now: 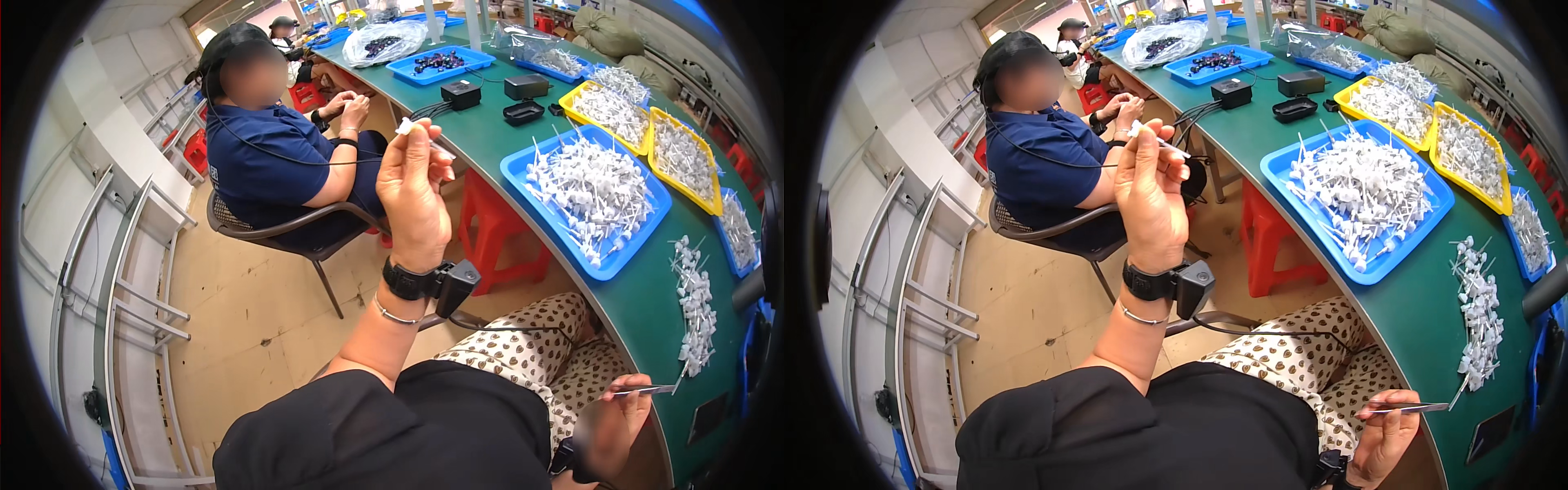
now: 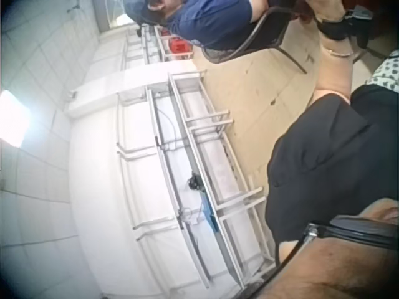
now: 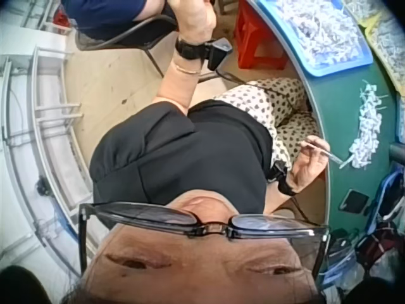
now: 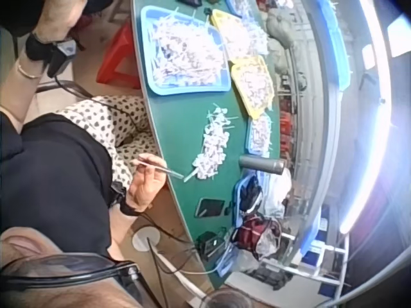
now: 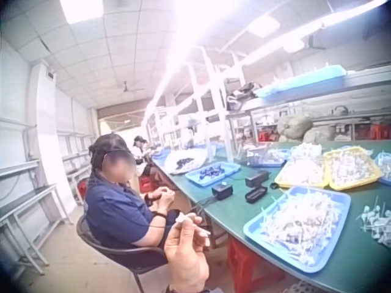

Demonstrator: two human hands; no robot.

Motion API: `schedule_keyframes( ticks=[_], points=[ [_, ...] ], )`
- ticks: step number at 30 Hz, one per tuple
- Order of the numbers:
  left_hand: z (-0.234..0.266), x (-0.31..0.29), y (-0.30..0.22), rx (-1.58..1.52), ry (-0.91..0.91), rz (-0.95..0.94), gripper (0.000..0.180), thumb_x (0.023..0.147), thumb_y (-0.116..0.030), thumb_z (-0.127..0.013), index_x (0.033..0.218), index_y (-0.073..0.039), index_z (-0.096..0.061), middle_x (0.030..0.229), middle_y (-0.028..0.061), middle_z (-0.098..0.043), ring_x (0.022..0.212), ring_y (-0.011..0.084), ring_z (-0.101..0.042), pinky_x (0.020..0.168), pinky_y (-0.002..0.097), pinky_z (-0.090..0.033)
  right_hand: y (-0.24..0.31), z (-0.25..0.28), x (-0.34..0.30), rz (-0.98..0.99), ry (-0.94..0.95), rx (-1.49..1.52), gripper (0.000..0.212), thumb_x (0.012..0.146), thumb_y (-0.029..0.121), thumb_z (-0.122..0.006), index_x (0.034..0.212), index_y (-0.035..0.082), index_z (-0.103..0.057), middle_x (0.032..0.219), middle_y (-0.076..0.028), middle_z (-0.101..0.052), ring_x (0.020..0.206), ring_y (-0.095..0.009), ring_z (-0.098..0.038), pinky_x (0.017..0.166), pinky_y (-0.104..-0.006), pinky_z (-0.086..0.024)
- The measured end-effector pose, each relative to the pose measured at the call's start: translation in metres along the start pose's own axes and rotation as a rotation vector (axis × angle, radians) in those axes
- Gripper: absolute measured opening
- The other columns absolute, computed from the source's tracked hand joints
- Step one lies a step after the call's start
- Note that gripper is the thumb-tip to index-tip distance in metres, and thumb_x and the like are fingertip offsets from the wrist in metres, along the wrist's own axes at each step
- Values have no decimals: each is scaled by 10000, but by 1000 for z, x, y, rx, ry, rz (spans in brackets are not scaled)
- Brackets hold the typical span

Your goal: The person sits at a green workbench and uses tweezers to pick up small white plastic components from a blue tray. They manipulate the components with their hands and the tool, then place the finished items onto the table surface. The process is repetitive, involving picking, adjusting, and placing individual units.

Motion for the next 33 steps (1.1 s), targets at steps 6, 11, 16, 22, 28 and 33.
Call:
schedule_keyframes(
  ticks=[6,11,16,22,28,33],
  points=[
    [14,10,-10,49,-60,-67,211,1012,-229,-623,1119,-49,-653,1008,45,-684,733,72,-622,595,211,-482,2,-5,-1,-21,-16,6,225,1007,201,-613,1102,26,-509,944,-101,-555,753,-152,-569,702,-276,-498],
    [18,8,-7,44,-63,-51,203,1012,-226,-622,1118,-56,-653,995,50,-686,709,74,-614,582,210,-485,0,-3,-3,-23,-10,-13,230,1017,219,-598,1104,25,-510,946,-100,-554,761,-148,-568,701,-269,-493],
    [17,2,2,37,-57,0,199,1008,-213,-628,1131,-59,-658,949,42,-691,687,71,-605,582,209,-484,-4,1,-4,-24,-23,-9,229,1023,224,-588,1108,26,-511,948,-98,-554,762,-142,-567,702,-266,-492],
    [5,3,10,-8,-64,34,202,1008,-212,-628,1127,-51,-657,942,42,-689,686,74,-607,584,211,-485,0,-7,1,-49,-24,2,235,1022,228,-592,1120,29,-515,949,-97,-561,767,-143,-571,706,-268,-497],
    [-15,-17,22,-46,31,145,217,1023,-205,-601,1140,-30,-651,968,56,-685,703,74,-600,608,211,-491,-5,-5,-2,-61,-44,6,231,1015,224,-604,1121,37,-519,948,-95,-565,760,-152,-576,707,-269,-499],
    [-37,-47,47,-52,117,300,210,1016,-187,-613,1132,-19,-659,966,53,-689,692,65,-589,623,204,-491,-6,2,-5,-53,-64,4,220,1022,221,-592,1118,38,-518,955,-94,-564,759,-142,-575,701,-265,-497]
  ],
)
Point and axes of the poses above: each hand's wrist, its own x-axis towards the middle knuckle, its own z-axis out of the back of the hand, y = z × x, the point moved 7 cm from there along x, towards the middle knuckle
